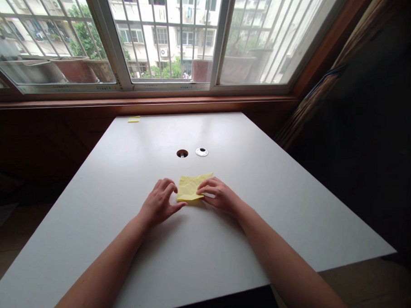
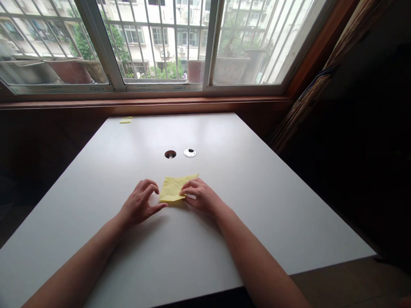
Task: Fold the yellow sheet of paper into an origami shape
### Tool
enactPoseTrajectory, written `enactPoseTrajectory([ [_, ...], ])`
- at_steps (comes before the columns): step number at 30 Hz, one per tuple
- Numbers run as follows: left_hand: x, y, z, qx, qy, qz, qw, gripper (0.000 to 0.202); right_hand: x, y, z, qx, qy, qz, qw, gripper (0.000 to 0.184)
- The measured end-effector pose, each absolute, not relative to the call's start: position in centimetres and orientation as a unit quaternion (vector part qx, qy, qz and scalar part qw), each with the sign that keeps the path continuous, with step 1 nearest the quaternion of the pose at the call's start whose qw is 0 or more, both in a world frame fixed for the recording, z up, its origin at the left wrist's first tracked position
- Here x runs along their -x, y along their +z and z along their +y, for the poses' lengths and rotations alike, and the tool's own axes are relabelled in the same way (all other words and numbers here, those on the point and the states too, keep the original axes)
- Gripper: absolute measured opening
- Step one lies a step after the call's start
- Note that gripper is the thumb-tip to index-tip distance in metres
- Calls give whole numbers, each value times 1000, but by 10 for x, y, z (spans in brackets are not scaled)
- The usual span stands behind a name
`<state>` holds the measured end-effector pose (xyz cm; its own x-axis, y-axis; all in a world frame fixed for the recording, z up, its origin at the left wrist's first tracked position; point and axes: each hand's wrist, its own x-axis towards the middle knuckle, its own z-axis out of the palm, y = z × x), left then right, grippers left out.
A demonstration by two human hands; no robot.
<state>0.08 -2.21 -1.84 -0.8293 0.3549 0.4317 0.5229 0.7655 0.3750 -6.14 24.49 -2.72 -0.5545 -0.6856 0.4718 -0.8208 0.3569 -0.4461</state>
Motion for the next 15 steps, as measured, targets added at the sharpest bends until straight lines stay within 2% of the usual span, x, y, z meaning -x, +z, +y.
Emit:
enactPoseTrajectory([
  [2,-2,-19,-21,255,-235,-922,174,32,62,-27,244,-462,332,-816,105,10],
  [7,-1,-23,-17,312,-234,-914,111,11,64,-30,242,-449,337,-821,106,9],
  [15,-2,-24,-11,285,-276,-913,99,5,63,-37,235,-380,354,-850,81,7],
])
